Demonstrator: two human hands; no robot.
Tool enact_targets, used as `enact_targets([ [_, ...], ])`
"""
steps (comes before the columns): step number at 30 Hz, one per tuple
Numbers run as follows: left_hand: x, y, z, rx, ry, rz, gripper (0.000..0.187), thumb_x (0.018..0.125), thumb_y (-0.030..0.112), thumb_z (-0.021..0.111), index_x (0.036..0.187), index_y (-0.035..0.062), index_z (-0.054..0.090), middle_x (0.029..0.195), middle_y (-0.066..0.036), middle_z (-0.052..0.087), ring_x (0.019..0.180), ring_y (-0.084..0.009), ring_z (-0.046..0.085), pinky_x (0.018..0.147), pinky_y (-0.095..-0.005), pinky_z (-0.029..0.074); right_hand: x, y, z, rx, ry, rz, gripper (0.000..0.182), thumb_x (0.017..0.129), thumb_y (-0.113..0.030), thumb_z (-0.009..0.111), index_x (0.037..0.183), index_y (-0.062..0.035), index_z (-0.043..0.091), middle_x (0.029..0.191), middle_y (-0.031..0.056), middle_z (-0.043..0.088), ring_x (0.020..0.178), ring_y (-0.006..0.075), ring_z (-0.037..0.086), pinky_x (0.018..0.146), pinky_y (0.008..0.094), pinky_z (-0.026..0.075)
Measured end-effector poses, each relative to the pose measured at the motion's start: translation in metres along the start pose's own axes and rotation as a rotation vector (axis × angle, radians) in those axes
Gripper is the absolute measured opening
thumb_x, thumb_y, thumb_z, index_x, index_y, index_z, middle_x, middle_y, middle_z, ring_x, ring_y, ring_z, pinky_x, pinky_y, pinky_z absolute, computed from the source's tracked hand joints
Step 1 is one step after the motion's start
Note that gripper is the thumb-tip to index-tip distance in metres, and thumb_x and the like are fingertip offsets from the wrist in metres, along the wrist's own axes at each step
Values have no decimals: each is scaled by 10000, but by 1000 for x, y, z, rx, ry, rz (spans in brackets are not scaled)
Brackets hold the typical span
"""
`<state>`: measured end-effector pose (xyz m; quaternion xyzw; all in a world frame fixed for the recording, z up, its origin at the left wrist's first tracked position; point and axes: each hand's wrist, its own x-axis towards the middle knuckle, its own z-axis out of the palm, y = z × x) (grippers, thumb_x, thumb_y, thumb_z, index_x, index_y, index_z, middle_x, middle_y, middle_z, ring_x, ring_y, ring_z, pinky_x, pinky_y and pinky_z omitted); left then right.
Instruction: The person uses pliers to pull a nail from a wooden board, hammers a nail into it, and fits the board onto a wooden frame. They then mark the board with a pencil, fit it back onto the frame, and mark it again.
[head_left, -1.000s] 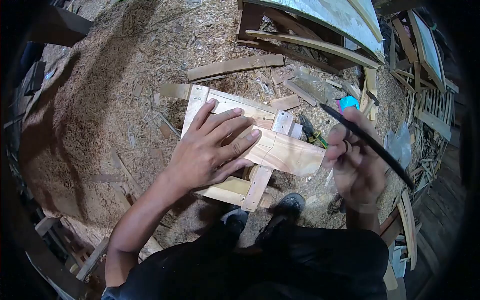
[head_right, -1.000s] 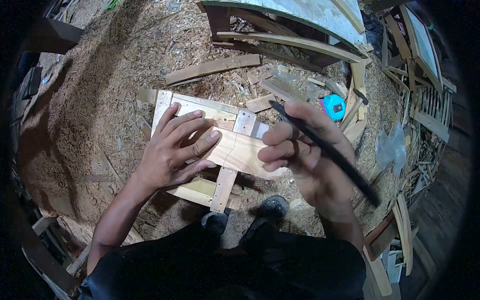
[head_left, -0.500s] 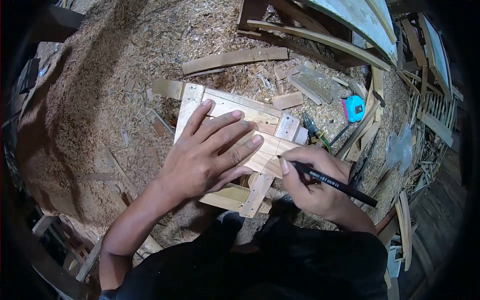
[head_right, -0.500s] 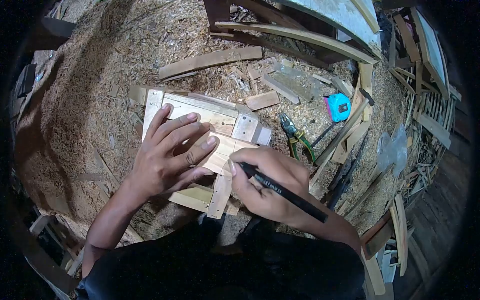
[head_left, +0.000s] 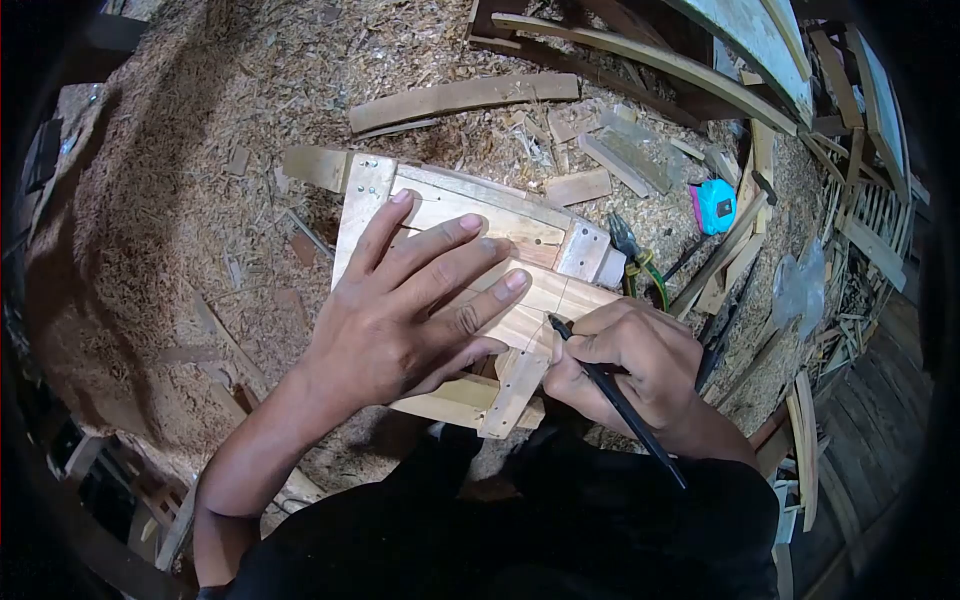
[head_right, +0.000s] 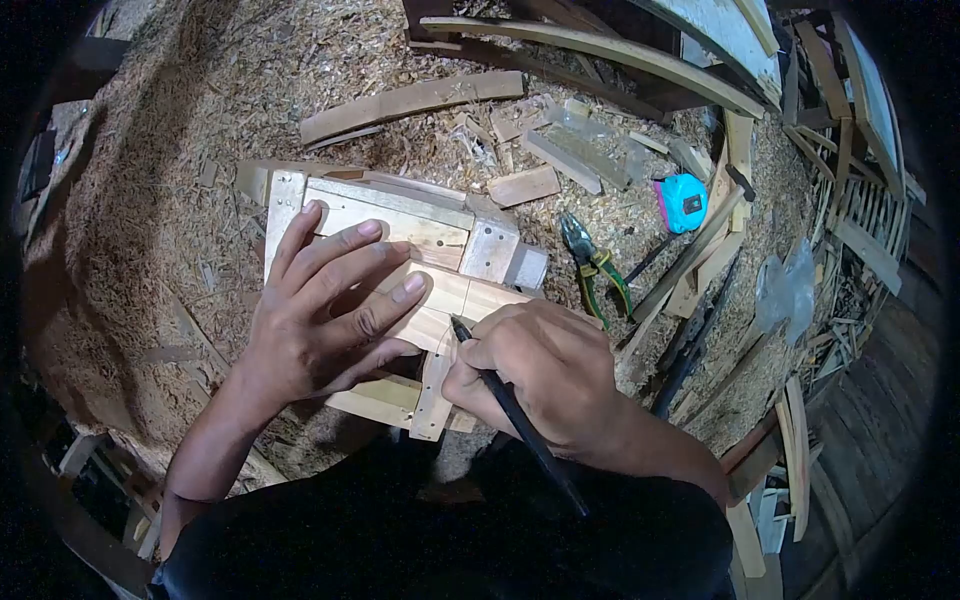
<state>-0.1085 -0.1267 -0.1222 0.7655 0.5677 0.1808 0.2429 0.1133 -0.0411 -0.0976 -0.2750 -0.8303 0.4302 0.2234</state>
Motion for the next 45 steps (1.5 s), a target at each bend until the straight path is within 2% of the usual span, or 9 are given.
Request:
enact_targets([
  [33,1,-1,0,13,7,5,530,775,431,742,1279,310,631,1322,-22,555,1300,-244,481,1171,-555,264,3,-2,1,-19,11,28,229,637,8,788,719,-48,582,657,95,590,569,241,625,516,347,499],
  [35,0,-2,1,18,9,4,534,774,429,744,1282,311,629,1321,-24,556,1300,-245,481,1171,-552,266,3,-1,0,22,15,36,230,661,9,798,704,-49,581,678,82,611,577,193,630,505,306,485],
  [37,0,-2,1,25,10,6,537,773,426,745,1285,313,627,1320,-25,557,1300,-245,482,1170,-550,269,-5,3,-7,231,61,108,231,709,6,794,805,-26,587,755,90,637,589,131,616,498,270,467],
  [38,1,-1,1,30,10,5,530,774,418,748,1280,310,632,1315,-27,563,1296,-247,486,1171,-544,268,-11,18,7,336,326,-56,256,780,3,753,954,7,565,836,111,644,608,89,585,482,237,429],
  [39,2,-1,0,35,12,6,523,774,409,751,1274,307,638,1310,-29,569,1293,-250,490,1172,-539,268,-17,6,1,466,345,222,267,849,-25,688,1055,27,527,870,153,639,633,98,572,507,232,424],
  [41,1,-1,-1,27,30,12,523,771,403,757,1270,296,643,1310,-32,575,1289,-254,495,1173,-536,264,-13,15,7,545,544,25,204,914,-97,641,1044,32,551,891,173,645,660,105,569,565,233,426],
  [42,1,0,-1,15,45,13,522,769,397,762,1266,285,649,1309,-36,581,1286,-257,499,1175,-533,260,-20,15,2,548,535,93,273,918,-172,668,1081,27,577,931,192,652,750,163,614,667,281,481],
  [43,0,0,-1,21,53,23,522,769,397,762,1266,285,649,1309,-36,581,1286,-257,499,1175,-533,260,-23,17,-3,542,541,82,273,918,-172,668,1081,27,577,931,192,652,750,163,614,667,281,481],
  [45,0,0,0,27,67,26,529,762,386,771,1262,259,656,1304,-47,590,1279,-261,507,1172,-531,259,-22,19,-14,-9,333,-38,386,872,-234,731,1120,27,593,965,182,660,838,239,644,753,332,512],
])
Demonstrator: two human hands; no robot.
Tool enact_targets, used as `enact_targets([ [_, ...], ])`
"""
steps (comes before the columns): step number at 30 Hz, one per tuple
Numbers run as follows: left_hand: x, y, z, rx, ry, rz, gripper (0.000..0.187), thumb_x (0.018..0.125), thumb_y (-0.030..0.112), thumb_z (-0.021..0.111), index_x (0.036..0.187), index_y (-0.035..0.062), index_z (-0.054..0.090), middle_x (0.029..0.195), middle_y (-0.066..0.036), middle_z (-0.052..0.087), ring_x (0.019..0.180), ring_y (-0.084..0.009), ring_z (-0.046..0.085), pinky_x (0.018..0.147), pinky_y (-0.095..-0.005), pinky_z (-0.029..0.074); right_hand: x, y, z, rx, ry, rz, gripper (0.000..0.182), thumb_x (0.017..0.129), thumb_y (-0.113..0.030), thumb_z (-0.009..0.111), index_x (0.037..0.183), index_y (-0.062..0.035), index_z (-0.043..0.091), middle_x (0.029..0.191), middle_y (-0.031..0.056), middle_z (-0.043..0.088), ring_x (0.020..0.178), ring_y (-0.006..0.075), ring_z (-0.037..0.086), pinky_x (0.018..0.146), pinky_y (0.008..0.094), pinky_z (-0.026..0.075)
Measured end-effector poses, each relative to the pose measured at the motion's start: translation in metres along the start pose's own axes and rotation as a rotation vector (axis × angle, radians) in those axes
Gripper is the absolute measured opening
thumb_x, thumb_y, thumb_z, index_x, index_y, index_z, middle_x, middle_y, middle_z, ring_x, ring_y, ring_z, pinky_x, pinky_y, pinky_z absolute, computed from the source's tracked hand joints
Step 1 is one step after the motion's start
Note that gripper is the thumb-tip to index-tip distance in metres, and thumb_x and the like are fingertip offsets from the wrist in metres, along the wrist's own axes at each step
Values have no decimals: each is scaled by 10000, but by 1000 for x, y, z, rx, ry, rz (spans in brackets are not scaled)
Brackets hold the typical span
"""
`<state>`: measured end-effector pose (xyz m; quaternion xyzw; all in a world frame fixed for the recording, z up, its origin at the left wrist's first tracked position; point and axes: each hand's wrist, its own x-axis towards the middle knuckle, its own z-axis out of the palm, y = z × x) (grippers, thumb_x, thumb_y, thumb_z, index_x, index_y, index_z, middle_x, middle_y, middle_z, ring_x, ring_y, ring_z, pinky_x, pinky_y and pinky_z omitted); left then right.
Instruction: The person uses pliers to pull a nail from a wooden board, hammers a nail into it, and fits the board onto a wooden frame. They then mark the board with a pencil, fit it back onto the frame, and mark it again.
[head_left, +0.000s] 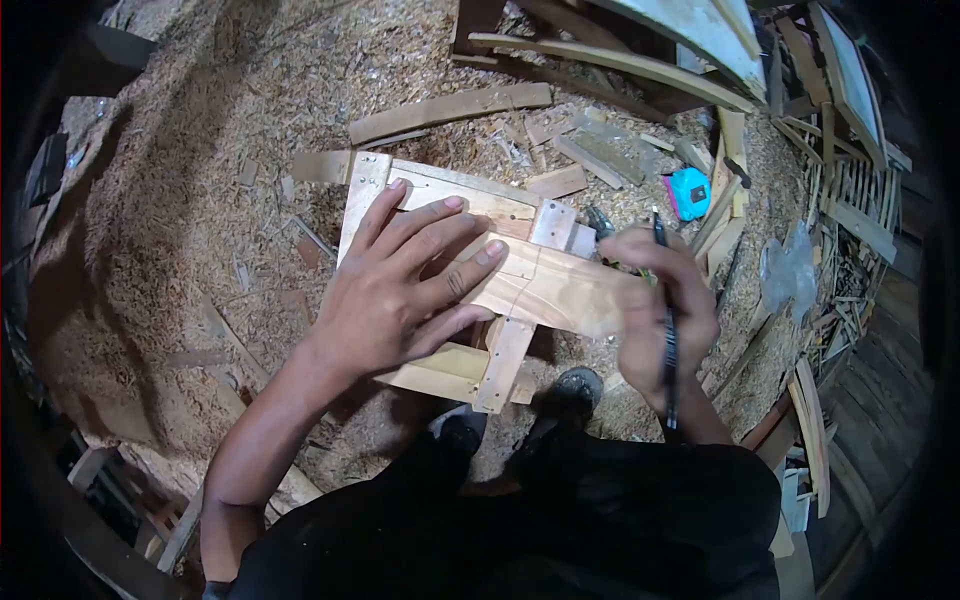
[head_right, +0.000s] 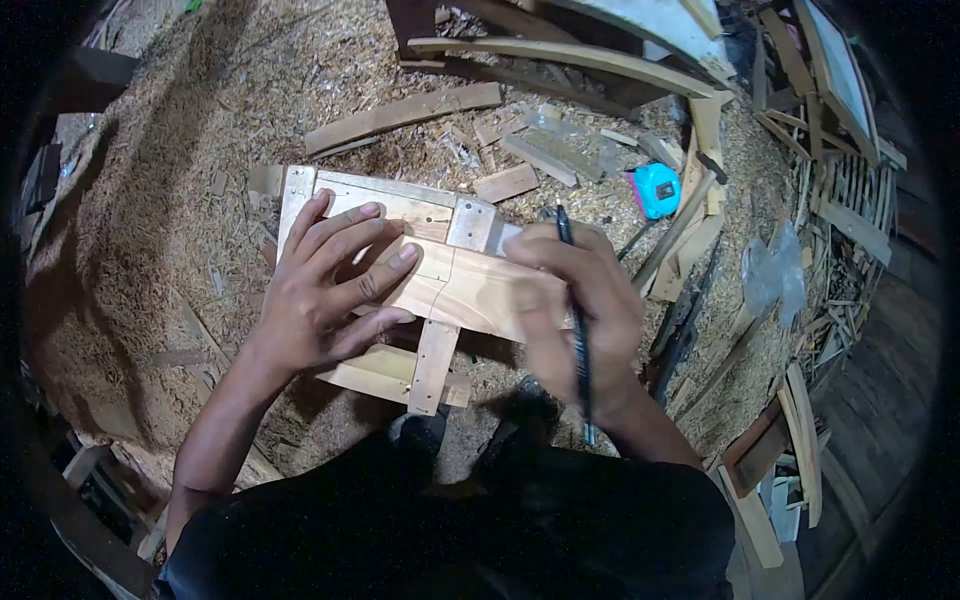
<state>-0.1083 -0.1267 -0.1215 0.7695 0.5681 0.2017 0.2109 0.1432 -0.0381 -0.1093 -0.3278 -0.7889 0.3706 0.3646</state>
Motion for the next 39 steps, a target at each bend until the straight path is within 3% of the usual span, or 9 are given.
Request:
enact_targets([
  [1,0,1,-1,11,4,7,546,756,380,778,1271,250,651,1309,-58,588,1279,-268,507,1165,-535,268,5,-12,-5,-76,-118,23,502,807,-246,782,1187,20,589,1025,193,646,1004,335,619,885,407,492],
  [5,-1,3,-1,78,35,53,644,753,336,788,1343,180,582,1308,-87,567,1260,-289,516,1147,-540,300,-7,-31,-9,-313,-325,72,693,744,-193,815,1350,-42,512,1193,222,564,1167,403,503,1007,475,392],
  [9,-4,4,5,37,171,21,766,719,361,814,1366,81,515,1317,-151,514,1224,-342,508,1103,-503,370,-21,-20,-3,-214,-272,99,737,733,-189,813,1376,-47,482,1217,217,542,1123,407,517,999,456,401],
  [17,-4,-1,5,19,176,59,717,739,413,797,1316,72,541,1297,-165,512,1225,-354,500,1086,-491,376,-19,-18,-2,-220,-244,-23,720,731,-184,807,1361,-32,491,1191,205,559,1115,367,526,991,440,400],
  [20,-5,4,1,-223,170,-61,735,742,434,795,1326,72,534,1306,-170,501,1230,-350,497,1068,-479,392,-18,-18,-2,-187,-235,-40,712,725,-178,808,1347,-23,499,1190,205,566,1131,367,526,1002,440,396],
  [26,1,6,8,26,118,89,757,762,487,766,1369,109,518,1304,-147,507,1252,-331,487,1161,-600,199,-17,-20,-1,-206,-235,-64,682,739,-161,780,1343,-19,498,1198,199,570,1146,368,526,1012,437,387],
  [27,2,6,7,-31,108,72,736,744,414,807,1365,123,540,1303,-139,517,1255,-316,497,1188,-566,147,-17,-20,-1,-205,-243,-55,680,740,-161,778,1344,-23,497,1201,200,568,1146,368,526,1013,436,387],
  [31,3,4,2,-182,80,30,728,738,425,802,1358,136,554,1290,-124,528,1248,-310,503,1177,-588,161,-17,-19,-1,-217,-253,-50,683,737,-167,777,1344,-26,497,1202,197,569,1141,368,529,1012,434,387],
  [39,4,2,7,-68,109,61,697,769,434,770,1357,131,551,1265,-156,539,1221,-322,512,1172,-587,185,-18,-16,2,-246,-237,-57,679,740,-184,775,1342,-31,501,1203,201,569,1128,378,534,1000,454,394],
])
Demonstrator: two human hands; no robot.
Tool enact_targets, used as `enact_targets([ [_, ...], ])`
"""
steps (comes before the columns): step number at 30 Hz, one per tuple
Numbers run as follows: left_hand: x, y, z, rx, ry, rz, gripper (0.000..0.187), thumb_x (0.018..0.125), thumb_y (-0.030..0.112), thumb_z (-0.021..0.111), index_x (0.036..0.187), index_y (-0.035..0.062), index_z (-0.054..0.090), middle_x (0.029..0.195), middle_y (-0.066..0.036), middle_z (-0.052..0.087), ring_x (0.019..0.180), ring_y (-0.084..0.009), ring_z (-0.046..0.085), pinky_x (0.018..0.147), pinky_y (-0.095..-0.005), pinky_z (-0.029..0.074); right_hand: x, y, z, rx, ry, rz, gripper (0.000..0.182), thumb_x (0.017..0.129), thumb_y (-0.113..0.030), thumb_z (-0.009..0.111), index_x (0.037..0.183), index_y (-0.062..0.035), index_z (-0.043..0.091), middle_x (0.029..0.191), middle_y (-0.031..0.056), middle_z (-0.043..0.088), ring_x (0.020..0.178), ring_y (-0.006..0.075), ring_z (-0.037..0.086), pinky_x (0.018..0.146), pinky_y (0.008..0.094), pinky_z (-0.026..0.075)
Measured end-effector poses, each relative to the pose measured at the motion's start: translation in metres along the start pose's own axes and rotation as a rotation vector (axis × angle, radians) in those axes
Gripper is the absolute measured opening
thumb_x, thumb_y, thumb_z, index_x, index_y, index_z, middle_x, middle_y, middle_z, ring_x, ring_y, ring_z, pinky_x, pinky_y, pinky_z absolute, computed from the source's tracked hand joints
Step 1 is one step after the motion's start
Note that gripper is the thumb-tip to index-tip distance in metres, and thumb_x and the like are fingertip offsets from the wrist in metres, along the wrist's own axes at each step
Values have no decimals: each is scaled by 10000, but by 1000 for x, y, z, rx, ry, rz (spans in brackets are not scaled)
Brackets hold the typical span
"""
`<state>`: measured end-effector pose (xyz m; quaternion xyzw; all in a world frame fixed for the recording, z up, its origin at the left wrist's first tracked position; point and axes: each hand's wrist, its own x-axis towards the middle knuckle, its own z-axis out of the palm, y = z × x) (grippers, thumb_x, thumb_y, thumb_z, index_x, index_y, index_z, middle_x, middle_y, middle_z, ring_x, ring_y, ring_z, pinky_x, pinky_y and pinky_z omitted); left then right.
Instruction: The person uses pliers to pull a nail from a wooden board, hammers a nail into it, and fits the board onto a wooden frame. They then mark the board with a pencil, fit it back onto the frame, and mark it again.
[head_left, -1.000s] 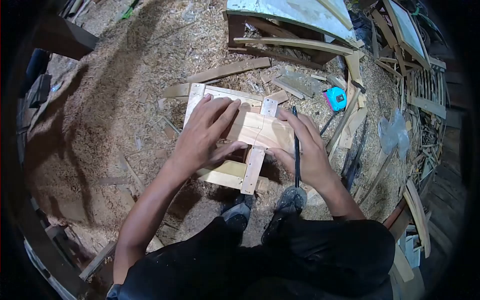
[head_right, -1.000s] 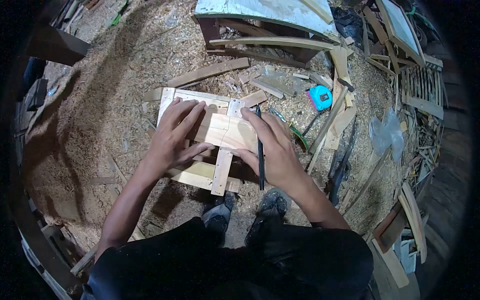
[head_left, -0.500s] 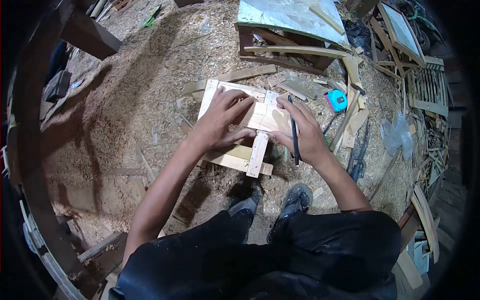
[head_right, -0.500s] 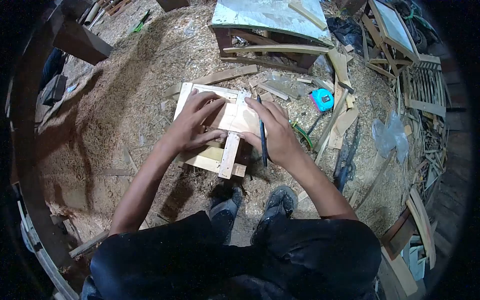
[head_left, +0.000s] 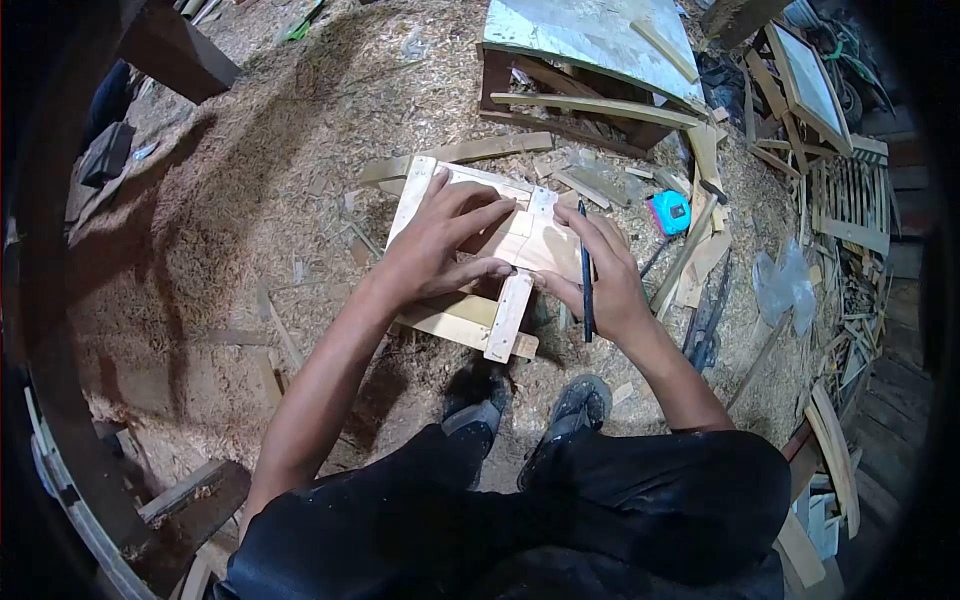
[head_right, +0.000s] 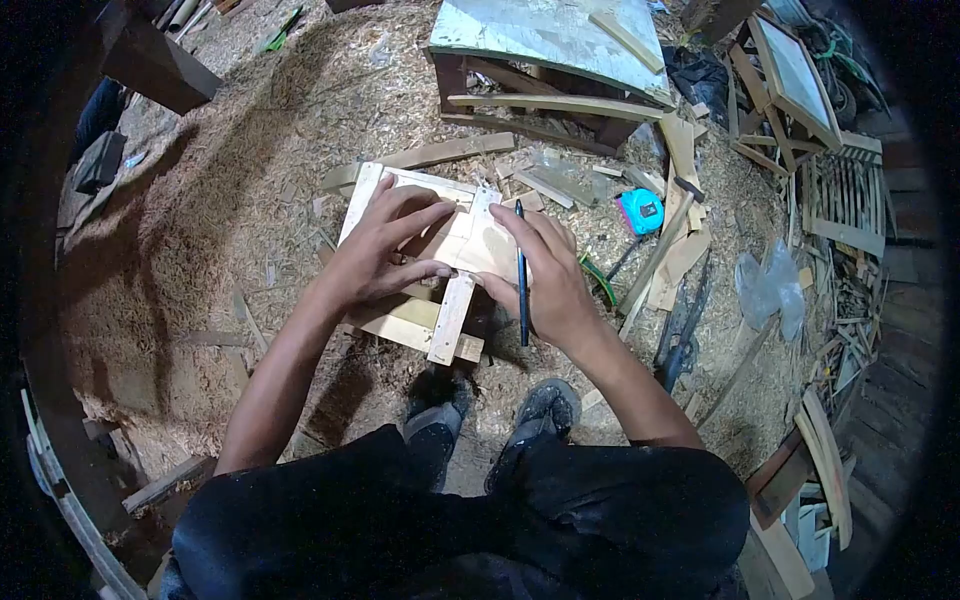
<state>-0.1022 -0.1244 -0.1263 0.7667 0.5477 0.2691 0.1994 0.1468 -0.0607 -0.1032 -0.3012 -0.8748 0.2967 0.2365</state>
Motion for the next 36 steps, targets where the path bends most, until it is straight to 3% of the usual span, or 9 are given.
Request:
enact_targets([
  [6,1,-1,-2,-193,39,-57,703,725,432,810,1257,38,573,1247,-178,523,1175,-367,496,1071,-480,367,-1,-3,-2,-5,-4,7,663,752,-181,767,1342,-33,501,1206,207,562,1121,384,531,1001,466,384],
  [9,2,1,-2,-129,57,-31,689,712,429,821,1223,32,583,1248,-178,523,1164,-369,494,1009,-450,416,-2,-2,-2,-22,2,-15,661,755,-179,766,1342,-32,499,1207,207,561,1118,383,530,999,466,381],
  [16,4,0,-4,-88,38,-7,713,702,448,824,1226,33,576,1239,-178,528,1155,-371,495,1023,-455,411,-2,1,-2,-20,17,-49,679,721,-170,809,1319,-18,525,1201,206,595,1103,383,556,979,430,424],
  [19,12,0,-11,-15,0,91,715,723,444,813,1244,30,551,1242,-178,536,1169,-361,501,1040,-466,396,-6,5,-5,-74,71,-106,695,730,-163,790,1348,-24,504,1187,194,574,1123,366,532,983,456,397],
  [21,18,9,-17,76,85,163,703,700,355,842,1260,52,545,1238,-156,556,1140,-329,540,985,-434,444,-5,-1,-18,-63,95,-108,695,729,-164,792,1347,-26,506,1183,195,578,1124,369,532,986,454,401],
  [24,37,25,-32,147,92,197,675,749,352,802,1283,53,515,1243,-150,571,1141,-338,547,993,-443,434,2,-4,-44,-88,139,-129,694,732,-169,795,1349,-29,509,1182,199,584,1126,376,529,1001,450,401],
  [29,102,20,-43,244,164,291,665,795,380,755,1305,48,485,1243,-155,576,1163,-348,538,1010,-453,406,36,11,-82,-375,310,-162,720,743,-212,807,1363,-23,492,1225,222,580,1157,395,530,1028,459,394],
  [36,221,-17,-45,358,138,201,683,808,455,720,1285,15,507,1265,-194,556,1207,-362,503,1045,-442,371,125,108,-111,-274,293,-78,710,766,-244,797,1361,-27,477,1223,243,576,1141,415,543,992,443,440],
])
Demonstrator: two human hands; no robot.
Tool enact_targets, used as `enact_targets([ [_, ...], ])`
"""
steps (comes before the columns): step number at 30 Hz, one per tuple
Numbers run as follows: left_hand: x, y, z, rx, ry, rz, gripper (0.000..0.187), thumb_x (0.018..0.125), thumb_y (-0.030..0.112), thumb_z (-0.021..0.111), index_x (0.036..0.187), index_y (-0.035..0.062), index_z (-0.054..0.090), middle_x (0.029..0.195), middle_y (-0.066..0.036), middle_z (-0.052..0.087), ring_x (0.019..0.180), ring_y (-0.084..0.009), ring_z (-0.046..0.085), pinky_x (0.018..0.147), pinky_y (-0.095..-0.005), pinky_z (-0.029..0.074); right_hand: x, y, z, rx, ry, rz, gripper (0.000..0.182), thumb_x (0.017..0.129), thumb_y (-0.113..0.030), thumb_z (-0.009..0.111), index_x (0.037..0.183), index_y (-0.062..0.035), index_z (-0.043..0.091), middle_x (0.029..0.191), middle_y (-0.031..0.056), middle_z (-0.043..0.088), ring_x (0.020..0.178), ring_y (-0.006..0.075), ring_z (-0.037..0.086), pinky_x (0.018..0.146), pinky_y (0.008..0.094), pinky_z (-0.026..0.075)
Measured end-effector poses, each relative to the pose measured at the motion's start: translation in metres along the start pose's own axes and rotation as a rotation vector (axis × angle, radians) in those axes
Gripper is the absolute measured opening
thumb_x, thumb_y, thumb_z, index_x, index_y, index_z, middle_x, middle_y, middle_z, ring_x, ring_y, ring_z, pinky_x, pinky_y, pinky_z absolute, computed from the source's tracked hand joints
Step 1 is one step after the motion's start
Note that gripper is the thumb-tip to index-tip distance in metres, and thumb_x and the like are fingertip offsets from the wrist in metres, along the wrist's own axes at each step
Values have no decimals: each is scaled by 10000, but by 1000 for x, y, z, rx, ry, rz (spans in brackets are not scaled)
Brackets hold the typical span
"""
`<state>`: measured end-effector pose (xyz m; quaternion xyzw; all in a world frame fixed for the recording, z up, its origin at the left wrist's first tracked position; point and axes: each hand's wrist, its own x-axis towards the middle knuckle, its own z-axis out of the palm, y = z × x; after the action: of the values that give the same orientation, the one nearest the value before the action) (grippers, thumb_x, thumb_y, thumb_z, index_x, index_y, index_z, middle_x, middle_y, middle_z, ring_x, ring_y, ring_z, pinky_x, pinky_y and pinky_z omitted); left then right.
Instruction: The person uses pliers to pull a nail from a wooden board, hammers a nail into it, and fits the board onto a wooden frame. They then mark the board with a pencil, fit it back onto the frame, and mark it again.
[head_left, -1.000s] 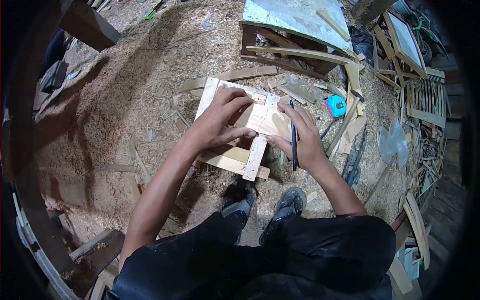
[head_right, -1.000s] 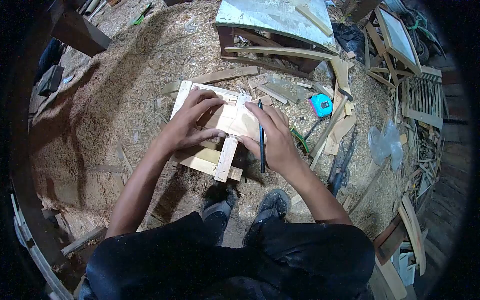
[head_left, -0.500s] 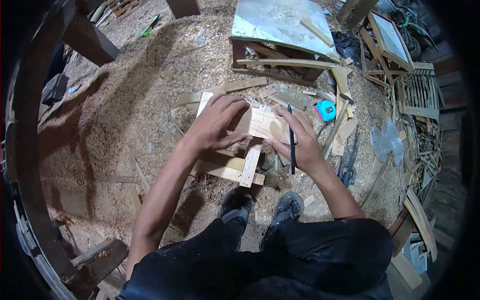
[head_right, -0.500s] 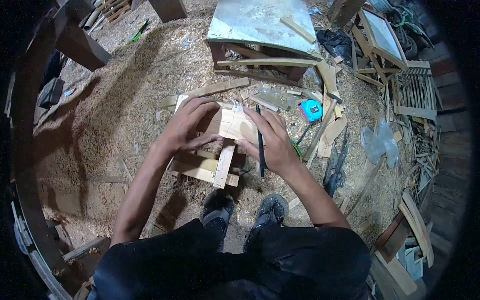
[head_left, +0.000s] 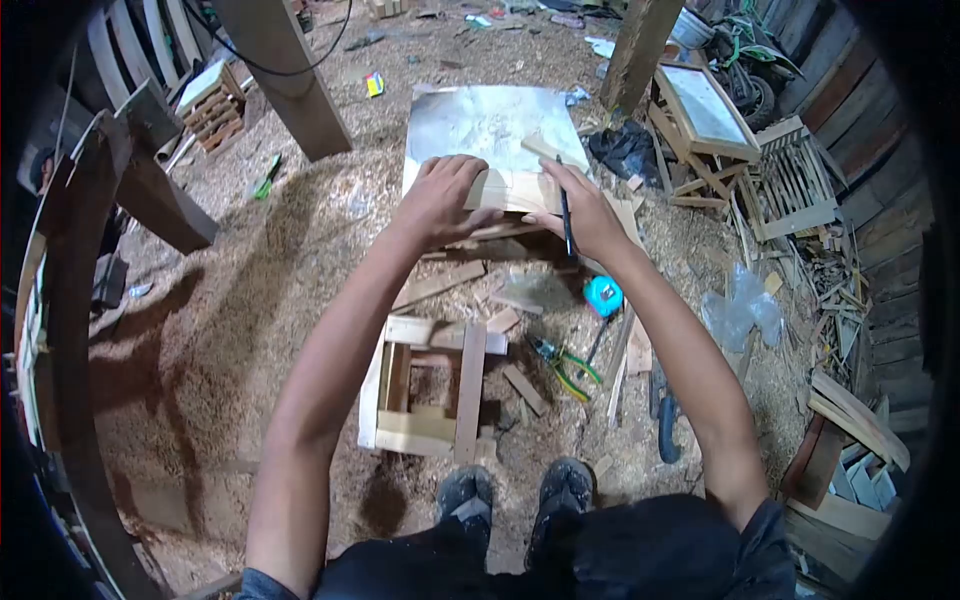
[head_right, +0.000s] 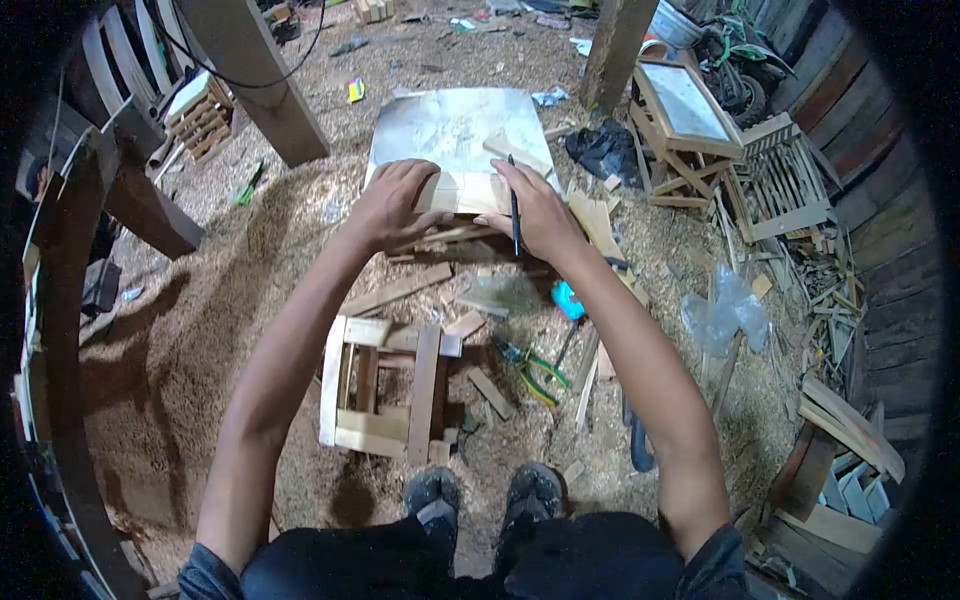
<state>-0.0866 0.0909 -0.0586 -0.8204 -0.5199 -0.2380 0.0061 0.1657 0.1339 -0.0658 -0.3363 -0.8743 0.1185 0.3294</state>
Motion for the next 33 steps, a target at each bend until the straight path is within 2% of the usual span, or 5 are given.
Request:
enact_targets([
  [5,19,-33,38,-87,-48,-81,711,823,516,674,1287,3,508,1296,-196,545,1270,-344,465,1090,-469,304,22,30,21,-14,-12,-8,742,767,-319,803,1368,-35,473,1219,235,587,1127,420,559,1005,445,425],
  [10,26,-38,49,-31,-66,-130,747,832,578,638,1320,27,511,1364,-182,507,1314,-323,444,1108,-490,296,27,68,32,59,258,49,465,871,-108,614,1310,5,513,1161,259,625,1091,392,610,953,420,468],
  [18,28,-37,51,-83,7,-88,622,807,519,704,1203,46,620,1246,-167,564,1176,-342,522,1033,-454,377,31,88,25,66,131,329,442,818,-130,723,1207,27,584,1038,227,657,965,367,640,850,428,493],
  [26,29,-26,45,-116,23,-69,626,776,463,759,1203,33,604,1235,-172,558,1173,-355,511,1001,-451,404,13,72,18,25,495,332,312,923,-149,647,1188,13,611,951,170,709,855,281,697,779,366,528],
  [33,37,-1,47,38,50,60,650,806,407,749,1287,27,537,1285,-198,517,1196,-376,495,1040,-457,388,0,66,-3,15,563,327,323,923,-167,644,1190,11,612,936,175,714,845,264,707,770,358,531],
])
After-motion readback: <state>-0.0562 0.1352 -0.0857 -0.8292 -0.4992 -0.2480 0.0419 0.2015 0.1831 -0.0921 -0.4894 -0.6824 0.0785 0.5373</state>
